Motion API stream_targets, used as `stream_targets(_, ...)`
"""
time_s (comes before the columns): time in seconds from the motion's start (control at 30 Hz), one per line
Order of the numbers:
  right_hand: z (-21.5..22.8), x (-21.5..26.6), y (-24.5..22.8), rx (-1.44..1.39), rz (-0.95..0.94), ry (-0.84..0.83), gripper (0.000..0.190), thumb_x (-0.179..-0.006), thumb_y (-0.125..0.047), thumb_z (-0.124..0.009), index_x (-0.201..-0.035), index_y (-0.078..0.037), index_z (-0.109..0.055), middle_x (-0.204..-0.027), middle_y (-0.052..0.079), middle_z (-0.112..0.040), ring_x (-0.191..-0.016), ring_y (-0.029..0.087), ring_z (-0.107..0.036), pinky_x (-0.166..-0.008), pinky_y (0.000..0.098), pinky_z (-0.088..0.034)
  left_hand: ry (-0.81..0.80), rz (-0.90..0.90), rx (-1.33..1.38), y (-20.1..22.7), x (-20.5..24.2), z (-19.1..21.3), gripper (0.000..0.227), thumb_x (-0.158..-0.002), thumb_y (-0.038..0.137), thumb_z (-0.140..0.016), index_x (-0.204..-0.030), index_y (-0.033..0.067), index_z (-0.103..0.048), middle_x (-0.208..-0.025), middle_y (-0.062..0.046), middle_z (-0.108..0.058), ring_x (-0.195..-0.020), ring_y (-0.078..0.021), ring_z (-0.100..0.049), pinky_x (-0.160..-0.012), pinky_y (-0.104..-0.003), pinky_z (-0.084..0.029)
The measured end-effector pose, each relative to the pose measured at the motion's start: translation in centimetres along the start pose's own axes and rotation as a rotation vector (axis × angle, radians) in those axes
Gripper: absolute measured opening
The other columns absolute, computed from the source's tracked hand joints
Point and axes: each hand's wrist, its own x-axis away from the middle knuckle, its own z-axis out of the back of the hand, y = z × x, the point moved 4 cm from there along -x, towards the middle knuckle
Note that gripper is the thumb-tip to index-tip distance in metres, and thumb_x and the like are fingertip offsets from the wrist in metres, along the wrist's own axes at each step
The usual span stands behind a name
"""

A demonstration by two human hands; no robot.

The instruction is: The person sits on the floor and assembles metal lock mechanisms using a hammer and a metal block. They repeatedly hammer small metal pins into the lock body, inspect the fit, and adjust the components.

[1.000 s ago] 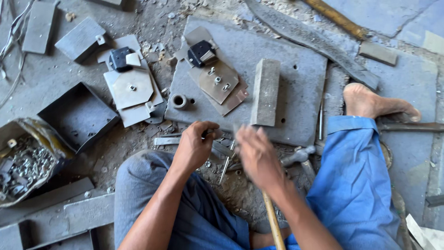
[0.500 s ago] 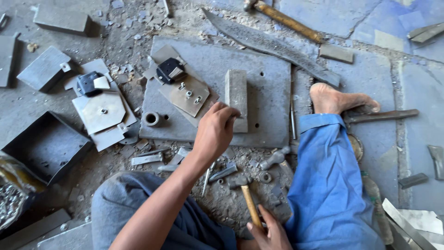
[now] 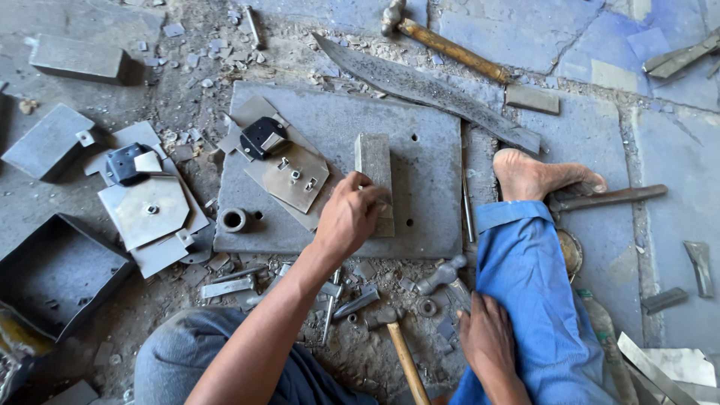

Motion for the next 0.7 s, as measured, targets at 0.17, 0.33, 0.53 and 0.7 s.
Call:
stream_targets(0.17,1.0,-0.6,-0.5,0.003,0.019,0.136,0.046,-0.083,-0.033,-0.076,-0.117,-0.004,-0.065,-0.12,0.018,-0.062,-0.115,0.038,-0.056,-0.101,0.0463,-0.047,0.014,0.246,0.088,-1.4,-0.5,0.3,0.022,-0.09,0.01,-0.075,-0.111,0.0037,-0.075,-0.104,-0.016,-0.067,-0.083,-0.0281,-0.07,-0.074,-0.038,-0.059)
stream_targets(0.33,2.9,0.5,-1.4,-0.06,0.165,0.284,0.037,-0.082,-0.028,-0.078,-0.105,-0.002,-0.065,-0.11,0.017,-0.063,-0.108,0.038,-0.058,-0.096,0.0481,-0.047,0.091,0.237,0.071,-2.0,-0.7,2.7,0.023,-0.087,0.011,-0.075,-0.108,0.0013,-0.076,-0.101,-0.018,-0.066,-0.078,-0.0279,-0.071,-0.072,-0.038,-0.058)
stream_targets(0.53,7.6,2.7,-4.8,-0.11,0.402,0.629,0.041,-0.088,-0.024,-0.075,-0.113,0.0,-0.054,-0.13,0.024,-0.06,-0.117,0.041,-0.058,-0.104,0.0545,-0.043,0.113,0.255,0.101,-2.0,-0.6,3.9,0.021,-0.091,0.013,-0.075,-0.108,0.0002,-0.075,-0.101,-0.016,-0.067,-0.08,-0.0256,-0.072,-0.075,-0.038,-0.057)
stream_targets(0.7,11.6,1.1,-7.9,-0.221,0.518,0.571,0.043,-0.097,-0.017,-0.069,-0.128,0.002,-0.047,-0.117,0.018,-0.068,-0.105,0.037,-0.069,-0.119,0.0623,-0.038,0.102,0.248,0.101,-2.4,-0.7,3.7,0.021,-0.092,0.013,-0.074,-0.109,-0.0012,-0.075,-0.098,-0.016,-0.069,-0.079,-0.0242,-0.073,-0.077,-0.037,-0.058)
